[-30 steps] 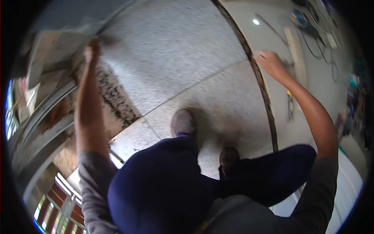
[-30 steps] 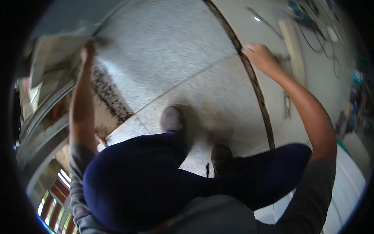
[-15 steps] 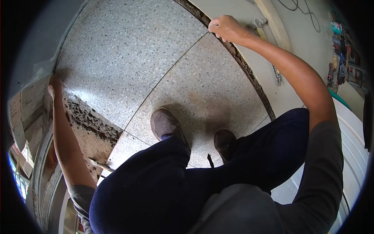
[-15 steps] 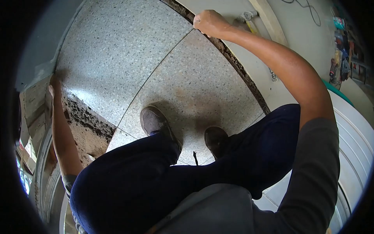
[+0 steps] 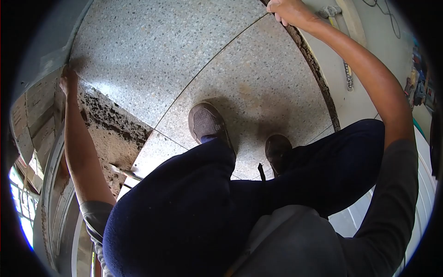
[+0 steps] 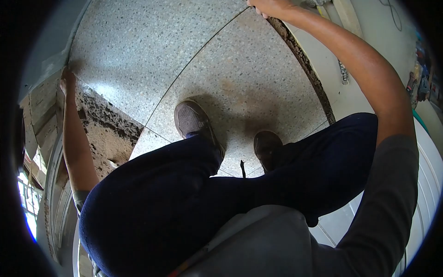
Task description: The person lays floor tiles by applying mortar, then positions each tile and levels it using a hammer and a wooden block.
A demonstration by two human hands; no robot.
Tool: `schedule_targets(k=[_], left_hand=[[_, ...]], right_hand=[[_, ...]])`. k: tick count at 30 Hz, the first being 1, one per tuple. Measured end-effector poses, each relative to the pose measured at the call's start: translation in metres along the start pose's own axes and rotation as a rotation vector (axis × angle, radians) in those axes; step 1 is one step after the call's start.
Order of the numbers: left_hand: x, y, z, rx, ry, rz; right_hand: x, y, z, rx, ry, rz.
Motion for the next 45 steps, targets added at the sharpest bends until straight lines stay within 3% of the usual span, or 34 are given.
schedule_targets(k=[4, 7, 18, 26, 31, 38, 45], left_hand=[[-0.012, -0.001, 0.009, -0.022, 0.040, -0.018], [-0.009, 0.002, 0.002, 0.027, 0.174, 0.195], [0.035, -0.008, -0.030, 0.015, 0.110, 0.103], [0.033, 0.004, -0.033, 0.005, 0.103, 0.070], [0.016, 0.005, -0.015, 0.093, 0.127, 0.187], [0.005, 0.006, -0.007, -0.015, 0.233, 0.151], [0.037, -0.001, -0.032, 0.053, 0.140, 0.145]], right_hand=[[0.005, -0.006, 0.010, -0.041, -0.065, -0.037], [0.004, 0.000, 0.000, -0.036, -0.096, -0.036], [-0.004, 0.016, -0.027, -0.075, -0.134, 0.057], [-0.002, 0.014, -0.021, -0.053, -0.193, 0.049], [-0.005, 0.014, -0.035, -0.108, -0.095, 0.039], [0.006, -0.007, -0.001, -0.009, -0.185, 0.075], [0.005, -0.014, 0.014, -0.053, -0.139, 0.022]])
Point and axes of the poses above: each hand's wrist, its own y-axis towards the middle knuckle, its own x-axis out of the back of the hand, z = x × y, the point moved 5 cm from there along y, towards the middle knuckle, and after that the axes turned 12 degrees about -z, right-handed, at the moved point
